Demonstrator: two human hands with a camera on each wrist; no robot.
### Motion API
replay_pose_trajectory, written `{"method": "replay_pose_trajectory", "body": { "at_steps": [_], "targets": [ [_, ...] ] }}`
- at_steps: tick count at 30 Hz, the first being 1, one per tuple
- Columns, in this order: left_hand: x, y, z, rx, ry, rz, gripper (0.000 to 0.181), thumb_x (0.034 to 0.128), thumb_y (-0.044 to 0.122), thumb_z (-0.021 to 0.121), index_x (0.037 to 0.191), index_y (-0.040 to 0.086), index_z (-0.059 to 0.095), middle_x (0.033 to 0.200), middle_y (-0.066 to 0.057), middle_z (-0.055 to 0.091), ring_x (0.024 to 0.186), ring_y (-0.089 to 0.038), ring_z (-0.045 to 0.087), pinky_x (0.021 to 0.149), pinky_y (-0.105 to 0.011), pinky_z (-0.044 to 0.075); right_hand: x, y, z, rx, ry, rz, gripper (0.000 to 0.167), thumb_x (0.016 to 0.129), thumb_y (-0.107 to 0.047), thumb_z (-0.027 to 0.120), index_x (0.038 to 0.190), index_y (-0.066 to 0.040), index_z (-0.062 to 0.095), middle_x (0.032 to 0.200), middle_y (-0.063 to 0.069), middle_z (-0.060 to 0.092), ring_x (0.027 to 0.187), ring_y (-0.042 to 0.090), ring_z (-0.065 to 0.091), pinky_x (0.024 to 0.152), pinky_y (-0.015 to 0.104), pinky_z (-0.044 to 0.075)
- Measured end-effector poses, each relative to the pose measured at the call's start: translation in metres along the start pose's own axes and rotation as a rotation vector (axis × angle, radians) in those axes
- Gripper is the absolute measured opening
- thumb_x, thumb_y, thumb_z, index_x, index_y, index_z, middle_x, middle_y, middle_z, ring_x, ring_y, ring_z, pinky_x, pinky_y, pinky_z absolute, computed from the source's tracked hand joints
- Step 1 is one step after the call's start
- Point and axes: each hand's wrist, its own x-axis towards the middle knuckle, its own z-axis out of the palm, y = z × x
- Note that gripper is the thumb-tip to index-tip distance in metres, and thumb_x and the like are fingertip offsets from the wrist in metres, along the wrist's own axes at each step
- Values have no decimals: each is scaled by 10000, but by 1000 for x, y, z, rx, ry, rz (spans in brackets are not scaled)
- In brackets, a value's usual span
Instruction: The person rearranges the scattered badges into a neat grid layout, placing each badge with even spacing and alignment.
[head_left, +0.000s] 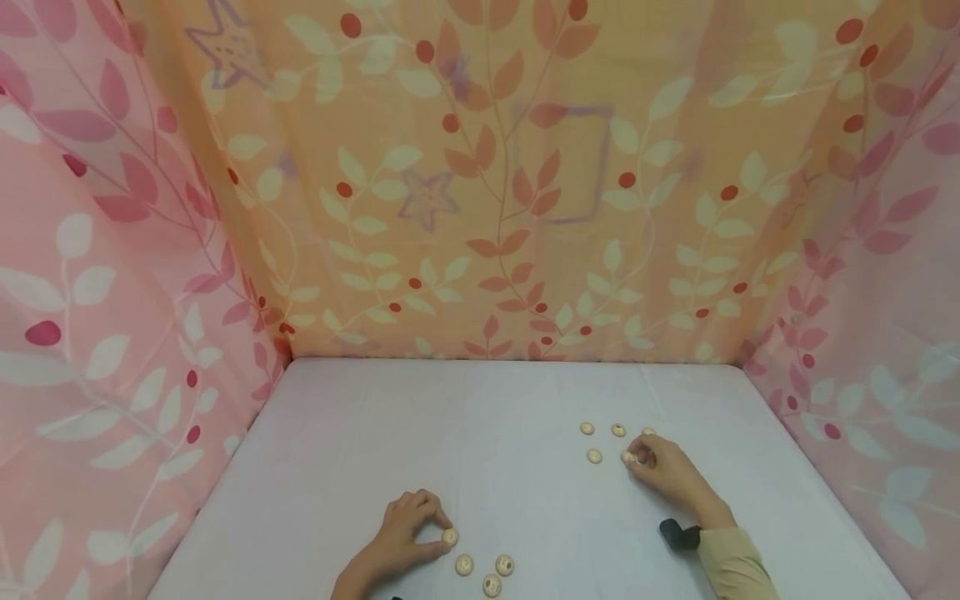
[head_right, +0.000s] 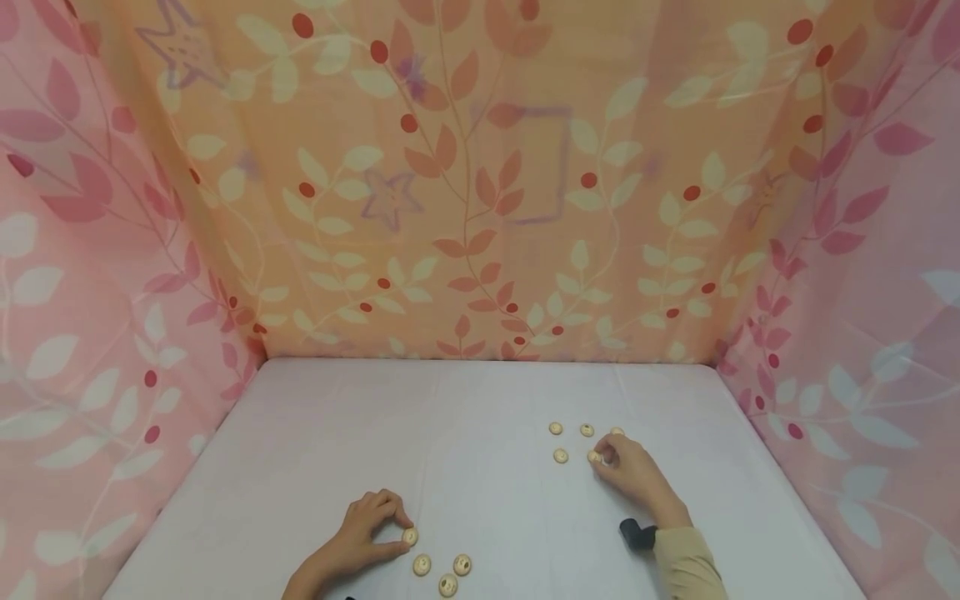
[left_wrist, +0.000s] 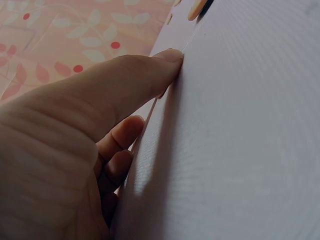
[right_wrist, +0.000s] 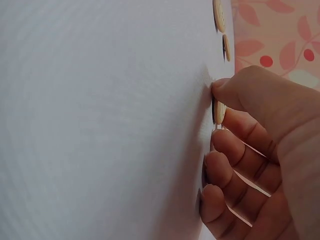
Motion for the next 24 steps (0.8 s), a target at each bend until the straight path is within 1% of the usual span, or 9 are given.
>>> {"method": "replay_pose_trajectory", "body": {
  "at_steps": [4,11,15,19,24],
  "targets": [
    [0,1,-1,7,-1,-3,181,780,454,676,892,349,580,1029,194,489,940,-48,394,839,-420,282,0,1,1,1,16,-8,172,803,-241,719,887,-121,629,734,-59,515,670,85,451,592,235,389],
    [0,2,-1,7,-2,-9,179,776,446,685,886,351,579,1029,193,489,934,-46,388,834,-421,282,-2,1,1,7,31,-25,214,807,-231,716,966,-115,631,723,-59,494,660,72,437,579,233,376],
    [0,2,-1,1,-4,-15,179,777,449,683,887,354,579,1029,195,489,933,-45,387,832,-415,282,-5,-3,4,0,65,-47,249,786,-221,737,994,-131,636,712,-85,503,635,42,435,561,220,372],
    [0,2,-1,0,-8,-16,181,778,454,681,888,353,579,1032,195,488,941,-52,389,836,-422,282,-10,-11,7,-7,83,-45,261,770,-248,749,990,-167,637,717,-114,505,631,18,433,550,216,369],
    [0,3,-1,-13,-14,-21,179,780,465,673,889,362,576,1038,197,486,946,-53,383,851,-440,273,-16,-29,12,8,58,-15,255,763,-276,752,980,-199,644,707,-132,504,618,21,439,543,214,374]
  ]
}}
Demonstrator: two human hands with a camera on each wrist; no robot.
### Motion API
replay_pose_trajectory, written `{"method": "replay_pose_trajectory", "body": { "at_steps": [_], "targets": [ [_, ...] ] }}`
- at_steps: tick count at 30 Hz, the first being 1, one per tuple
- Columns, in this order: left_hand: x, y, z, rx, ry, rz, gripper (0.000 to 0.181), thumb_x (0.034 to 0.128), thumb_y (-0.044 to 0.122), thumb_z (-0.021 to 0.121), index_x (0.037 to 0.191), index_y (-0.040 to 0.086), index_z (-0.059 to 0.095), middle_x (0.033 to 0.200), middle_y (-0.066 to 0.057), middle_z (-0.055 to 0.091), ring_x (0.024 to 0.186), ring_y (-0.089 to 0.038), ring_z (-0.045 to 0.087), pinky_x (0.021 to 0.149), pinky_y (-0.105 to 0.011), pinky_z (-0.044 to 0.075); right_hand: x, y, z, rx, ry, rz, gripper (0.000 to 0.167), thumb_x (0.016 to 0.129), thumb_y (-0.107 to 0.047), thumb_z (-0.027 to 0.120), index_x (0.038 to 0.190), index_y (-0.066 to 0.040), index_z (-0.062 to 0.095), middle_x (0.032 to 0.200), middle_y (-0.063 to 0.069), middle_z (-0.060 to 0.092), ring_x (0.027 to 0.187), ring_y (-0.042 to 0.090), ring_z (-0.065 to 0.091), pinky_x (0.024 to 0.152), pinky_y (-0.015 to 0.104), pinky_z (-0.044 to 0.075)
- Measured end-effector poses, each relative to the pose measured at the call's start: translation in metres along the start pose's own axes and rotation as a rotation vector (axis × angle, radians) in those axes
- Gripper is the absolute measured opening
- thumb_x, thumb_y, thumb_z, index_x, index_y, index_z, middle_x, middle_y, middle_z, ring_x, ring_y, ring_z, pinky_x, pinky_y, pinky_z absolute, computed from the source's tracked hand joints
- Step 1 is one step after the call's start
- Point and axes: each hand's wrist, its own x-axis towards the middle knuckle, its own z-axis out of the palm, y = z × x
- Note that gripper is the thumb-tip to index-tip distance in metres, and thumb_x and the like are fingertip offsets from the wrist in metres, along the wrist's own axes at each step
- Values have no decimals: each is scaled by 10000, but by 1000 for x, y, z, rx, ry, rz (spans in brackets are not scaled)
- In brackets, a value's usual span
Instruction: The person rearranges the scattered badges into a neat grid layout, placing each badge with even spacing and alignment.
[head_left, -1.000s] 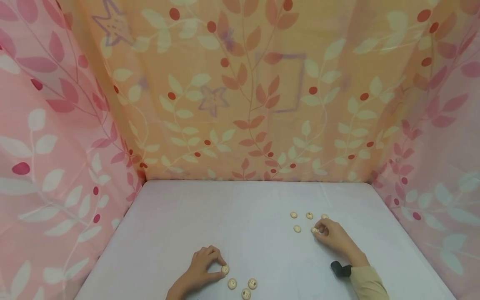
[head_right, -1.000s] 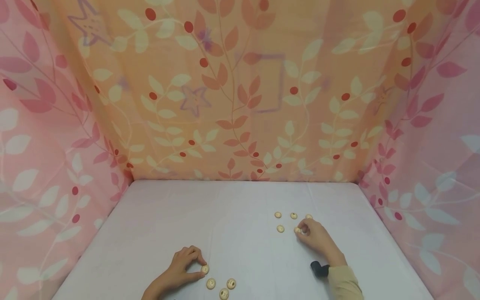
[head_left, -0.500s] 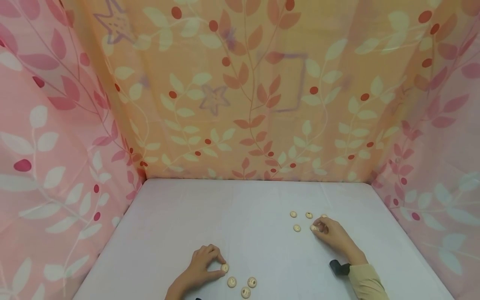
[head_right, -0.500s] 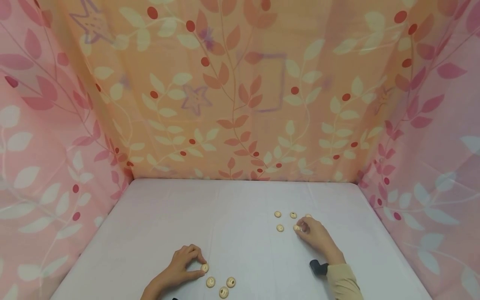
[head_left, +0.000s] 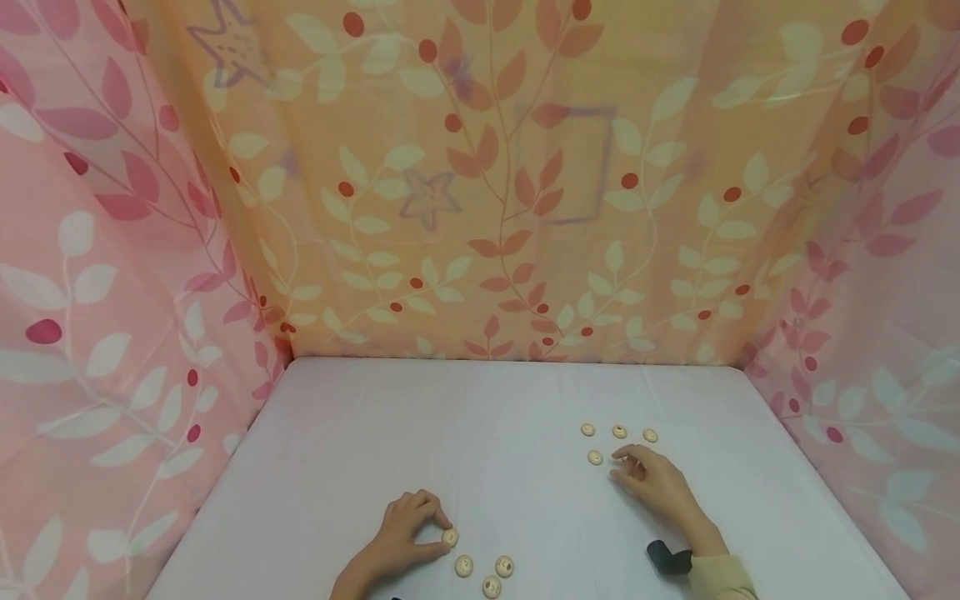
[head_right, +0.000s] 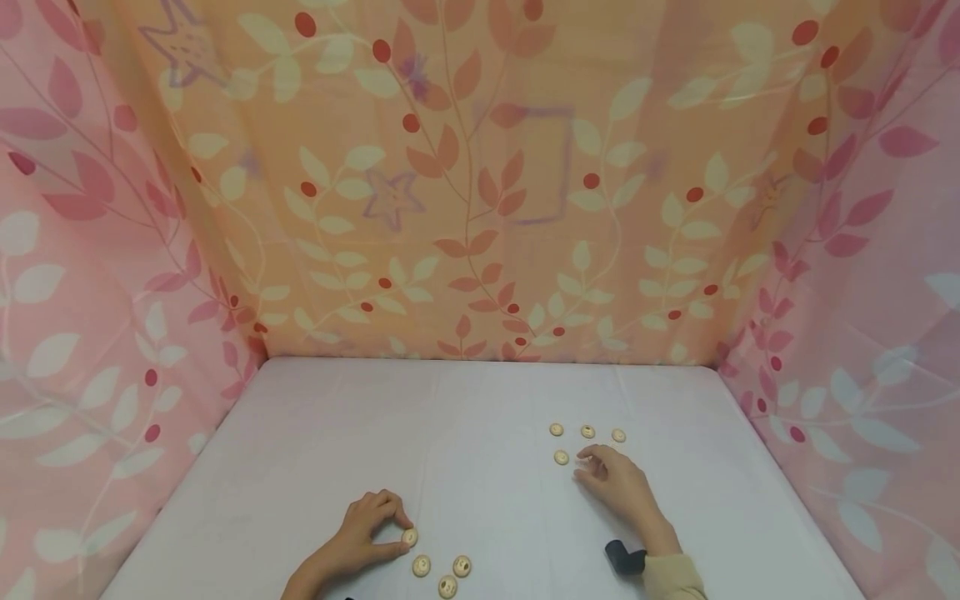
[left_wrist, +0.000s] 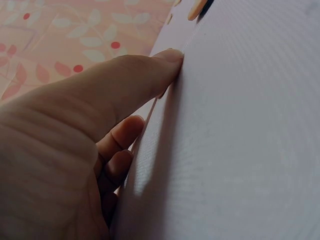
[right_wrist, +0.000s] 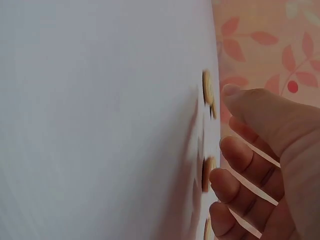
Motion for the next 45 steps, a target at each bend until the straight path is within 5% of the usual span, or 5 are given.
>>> {"method": "replay_pose_trajectory", "body": {
  "at_steps": [9,21,45],
  "targets": [
    [0,-1,1,4,-1,4,176,783,470,668,888,369,569,1036,206,479,937,-50,381,848,-440,274,-8,-35,16,56,-58,-8,241,757,-319,750,960,-239,648,723,-158,512,642,2,454,578,204,393],
    [1,1,0,5,7,15,183,783,465,668,895,356,573,1033,191,487,935,-44,385,847,-427,272,-11,-69,36,89,-106,-147,234,752,-311,754,951,-268,637,728,-191,514,628,-27,448,567,182,397],
    [1,-3,2,5,23,3,192,758,436,703,892,374,580,1042,204,486,961,-40,382,850,-440,267,-33,-131,67,250,-378,-405,243,798,-387,688,996,-252,654,829,-155,590,752,-25,520,691,179,429]
  ]
}}
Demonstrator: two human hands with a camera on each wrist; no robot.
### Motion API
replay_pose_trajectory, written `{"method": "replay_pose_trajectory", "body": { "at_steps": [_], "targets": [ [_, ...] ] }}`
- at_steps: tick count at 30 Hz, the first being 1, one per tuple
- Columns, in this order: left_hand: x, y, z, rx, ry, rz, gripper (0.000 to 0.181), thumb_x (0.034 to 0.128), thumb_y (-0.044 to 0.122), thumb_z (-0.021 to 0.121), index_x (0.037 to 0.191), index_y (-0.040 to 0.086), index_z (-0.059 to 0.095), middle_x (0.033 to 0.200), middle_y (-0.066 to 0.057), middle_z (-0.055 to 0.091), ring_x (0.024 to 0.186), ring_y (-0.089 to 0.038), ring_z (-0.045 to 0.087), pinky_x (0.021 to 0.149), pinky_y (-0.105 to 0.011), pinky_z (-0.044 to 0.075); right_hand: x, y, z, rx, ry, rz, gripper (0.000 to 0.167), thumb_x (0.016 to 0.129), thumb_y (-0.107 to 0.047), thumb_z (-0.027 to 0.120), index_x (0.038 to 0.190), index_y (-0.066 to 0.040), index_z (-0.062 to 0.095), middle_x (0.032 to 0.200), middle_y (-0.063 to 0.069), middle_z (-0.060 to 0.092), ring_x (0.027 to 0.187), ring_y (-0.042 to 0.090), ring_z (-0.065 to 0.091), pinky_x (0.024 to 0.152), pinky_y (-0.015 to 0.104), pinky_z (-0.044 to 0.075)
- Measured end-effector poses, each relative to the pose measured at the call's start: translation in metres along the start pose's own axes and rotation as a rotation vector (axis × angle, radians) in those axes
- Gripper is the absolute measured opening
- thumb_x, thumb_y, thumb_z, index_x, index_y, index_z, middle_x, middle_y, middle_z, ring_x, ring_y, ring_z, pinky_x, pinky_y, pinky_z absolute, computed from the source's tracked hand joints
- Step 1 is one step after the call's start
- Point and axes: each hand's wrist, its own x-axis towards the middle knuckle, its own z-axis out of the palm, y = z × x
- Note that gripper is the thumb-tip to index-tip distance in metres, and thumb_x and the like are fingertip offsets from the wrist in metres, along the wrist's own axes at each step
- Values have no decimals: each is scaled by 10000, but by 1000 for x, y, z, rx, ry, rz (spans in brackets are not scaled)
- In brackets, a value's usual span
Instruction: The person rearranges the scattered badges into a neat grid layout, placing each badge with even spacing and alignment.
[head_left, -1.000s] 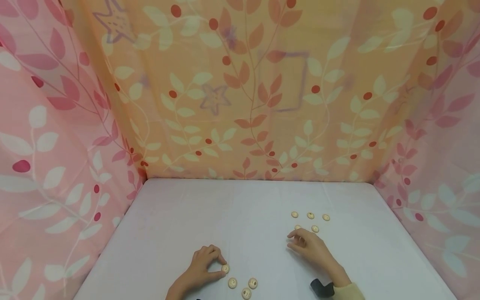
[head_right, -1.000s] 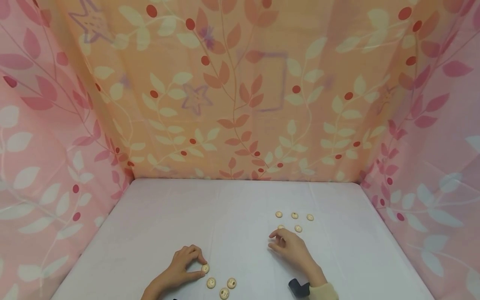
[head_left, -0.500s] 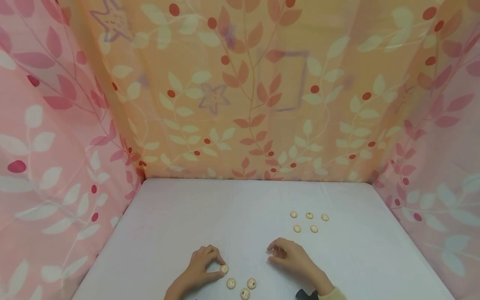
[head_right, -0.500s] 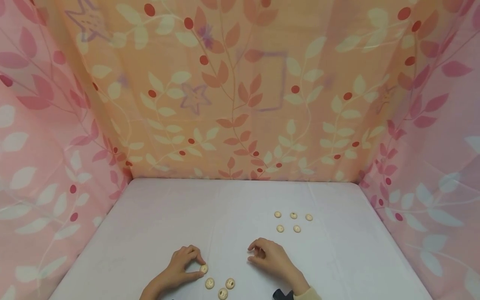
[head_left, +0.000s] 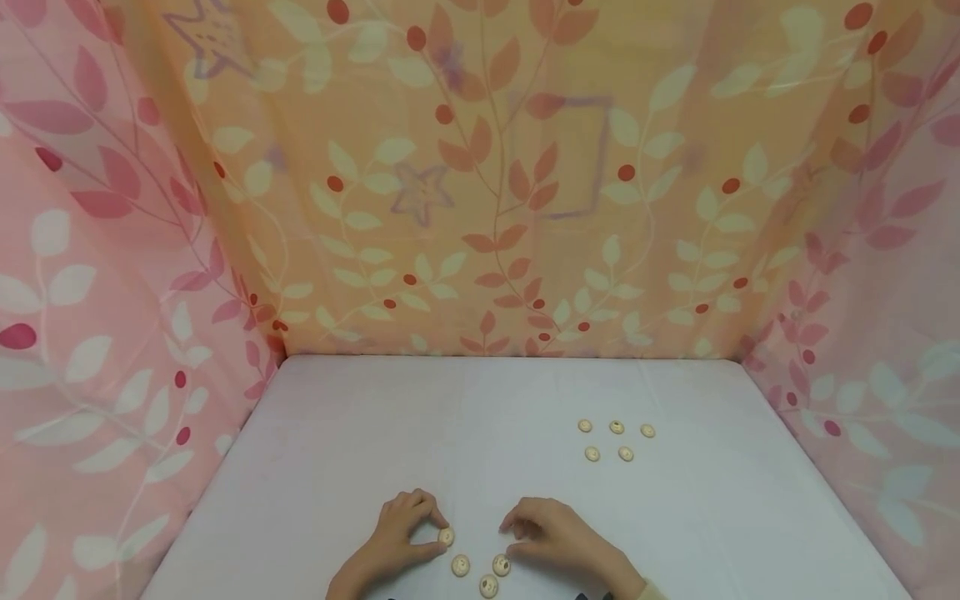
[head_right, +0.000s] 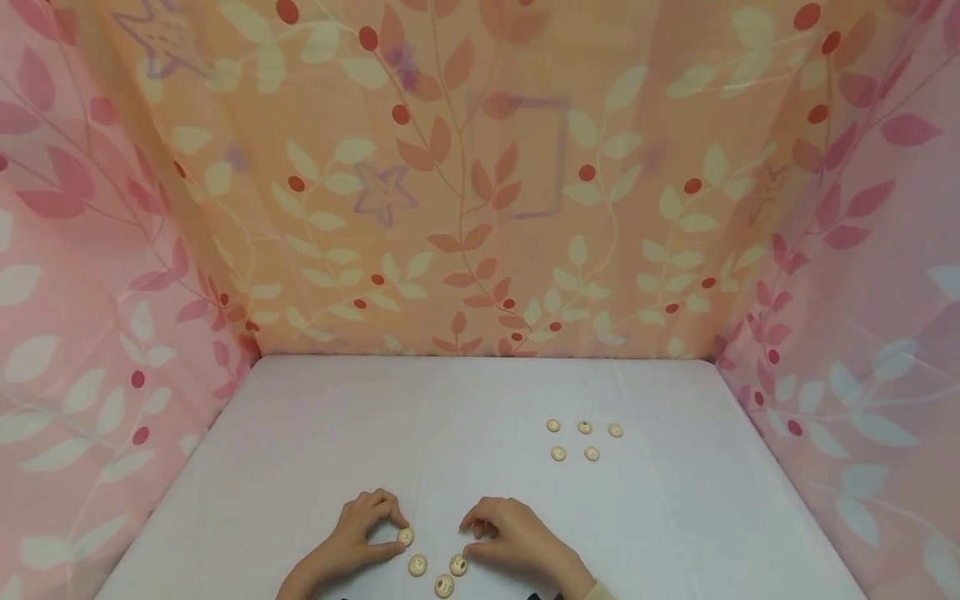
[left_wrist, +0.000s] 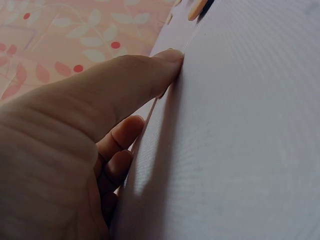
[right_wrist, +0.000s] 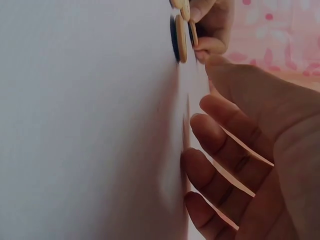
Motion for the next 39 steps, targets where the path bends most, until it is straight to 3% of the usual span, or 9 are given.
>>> {"method": "replay_pose_trajectory", "body": {
  "at_steps": [11,18,27,39],
  "targets": [
    [1,-2,0,3,-6,-10,202,752,445,702,900,376,583,1050,201,490,964,-41,377,841,-422,268,2,-8,9,-39,-146,-96,254,818,-443,653,1042,-325,644,921,-239,579,830,-72,490,733,163,356],
    [1,-2,0,9,0,-6,196,756,444,701,896,376,582,1041,212,486,952,-31,377,832,-402,269,1,-7,13,-94,-146,-96,241,808,-475,644,1011,-345,638,917,-259,558,828,-75,460,733,168,350],
    [1,-1,-1,7,-13,-20,206,748,439,707,899,375,582,1043,215,485,951,-33,379,844,-411,269,2,-6,15,-92,-130,-129,166,807,-423,668,941,-331,631,905,-261,552,818,-82,461,747,170,355],
    [0,-1,0,24,-23,-10,200,759,458,690,903,378,577,1043,216,472,960,-35,373,842,-415,269,0,-1,18,-80,-134,-101,189,797,-439,673,945,-341,609,908,-269,549,822,-89,458,763,187,370]
  ]
}}
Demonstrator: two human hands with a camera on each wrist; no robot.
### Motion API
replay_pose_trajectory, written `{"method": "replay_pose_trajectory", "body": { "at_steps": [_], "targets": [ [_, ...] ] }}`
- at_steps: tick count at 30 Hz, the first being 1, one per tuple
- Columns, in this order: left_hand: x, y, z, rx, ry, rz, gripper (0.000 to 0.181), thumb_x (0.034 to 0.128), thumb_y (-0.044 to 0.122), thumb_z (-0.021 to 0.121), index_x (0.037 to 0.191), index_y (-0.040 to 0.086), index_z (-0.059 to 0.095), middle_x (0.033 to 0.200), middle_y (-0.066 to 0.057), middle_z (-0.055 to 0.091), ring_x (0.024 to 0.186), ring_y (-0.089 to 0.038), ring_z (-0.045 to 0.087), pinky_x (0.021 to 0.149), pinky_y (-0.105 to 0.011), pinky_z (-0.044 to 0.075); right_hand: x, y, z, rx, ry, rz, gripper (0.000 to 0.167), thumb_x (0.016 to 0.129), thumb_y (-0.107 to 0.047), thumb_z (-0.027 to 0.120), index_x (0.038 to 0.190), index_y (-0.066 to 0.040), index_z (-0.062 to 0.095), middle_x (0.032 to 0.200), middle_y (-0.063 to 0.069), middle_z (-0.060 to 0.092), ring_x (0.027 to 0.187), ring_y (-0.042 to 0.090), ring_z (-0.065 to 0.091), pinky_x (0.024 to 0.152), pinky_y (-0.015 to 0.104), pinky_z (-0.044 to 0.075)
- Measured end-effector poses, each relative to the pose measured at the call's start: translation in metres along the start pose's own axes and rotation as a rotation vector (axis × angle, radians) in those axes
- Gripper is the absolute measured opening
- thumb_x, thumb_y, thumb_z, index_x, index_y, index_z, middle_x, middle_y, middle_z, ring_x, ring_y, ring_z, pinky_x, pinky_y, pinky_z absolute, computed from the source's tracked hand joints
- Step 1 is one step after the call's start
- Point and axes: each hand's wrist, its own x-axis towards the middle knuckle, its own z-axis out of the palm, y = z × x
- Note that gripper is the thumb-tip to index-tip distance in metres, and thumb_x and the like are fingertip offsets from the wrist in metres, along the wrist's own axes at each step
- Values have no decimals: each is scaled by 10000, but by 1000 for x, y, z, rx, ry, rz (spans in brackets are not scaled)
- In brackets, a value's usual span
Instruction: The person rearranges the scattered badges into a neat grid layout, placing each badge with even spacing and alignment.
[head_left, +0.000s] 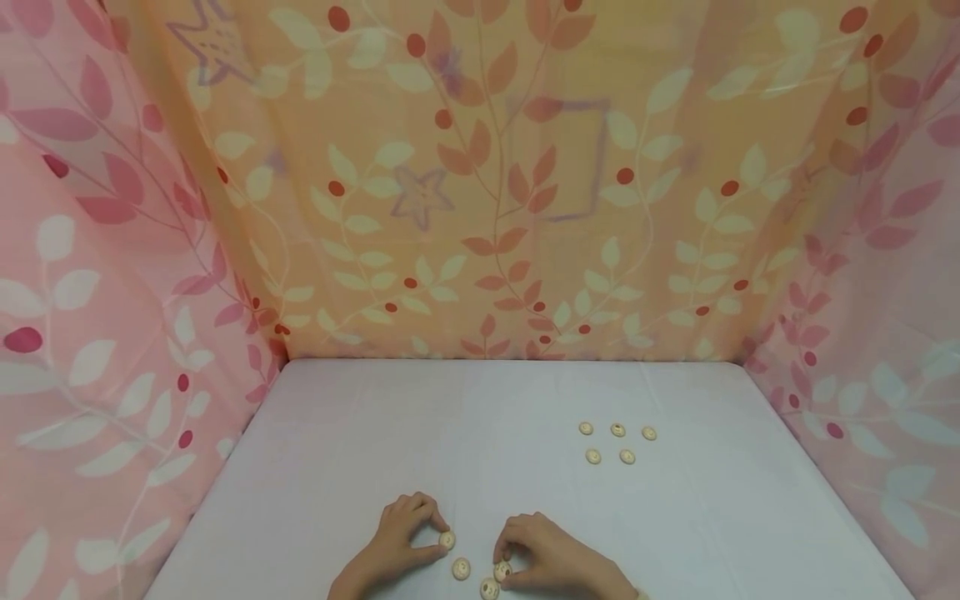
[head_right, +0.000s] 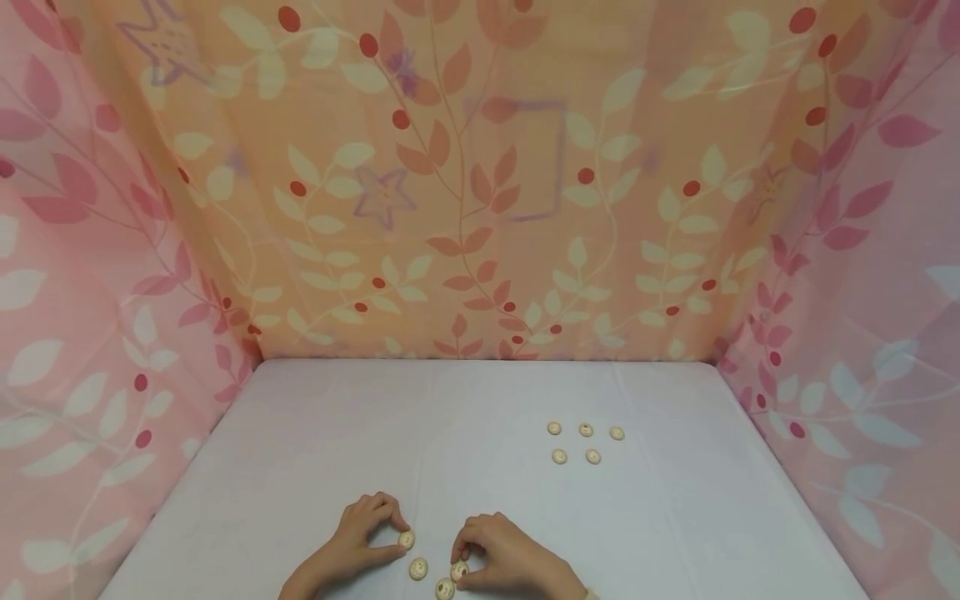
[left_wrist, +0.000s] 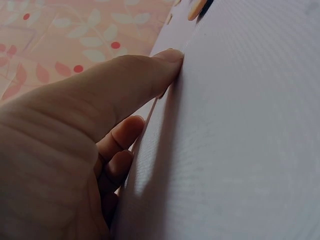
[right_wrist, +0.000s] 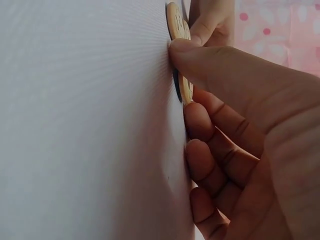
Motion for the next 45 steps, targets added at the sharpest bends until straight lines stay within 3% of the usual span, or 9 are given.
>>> {"method": "replay_pose_trajectory", "body": {
  "at_steps": [12,21,26,36,45],
  "targets": [
    [0,-2,-1,2,-9,-4,198,765,474,676,904,380,573,1051,207,477,961,-34,379,848,-417,272,-2,0,-1,106,-25,65,185,782,-442,687,927,-356,611,903,-265,551,824,-61,454,730,177,402],
    [-2,-1,-1,-11,-9,8,192,778,477,663,911,381,562,1067,192,479,984,-47,373,864,-457,261,-6,5,-8,169,-13,82,160,794,-319,703,917,-336,602,885,-238,590,787,-38,509,725,176,436],
    [-1,0,-1,-5,-10,3,198,773,475,668,914,379,567,1070,190,479,982,-46,375,863,-449,266,-11,11,-21,123,24,151,152,797,-368,693,909,-352,592,903,-241,580,840,-28,512,778,223,436],
    [0,1,0,11,28,41,196,770,455,683,903,363,573,1045,188,489,953,-38,387,834,-424,273,-21,36,-51,37,134,181,180,794,-305,718,923,-298,593,881,-191,570,795,19,518,735,231,436],
    [-1,5,-2,-13,9,14,170,787,462,668,899,380,569,1036,216,468,948,-38,374,834,-397,272,-39,58,-74,-48,255,343,226,752,-301,755,909,-298,593,832,-191,553,745,20,500,650,213,434]
  ]
}}
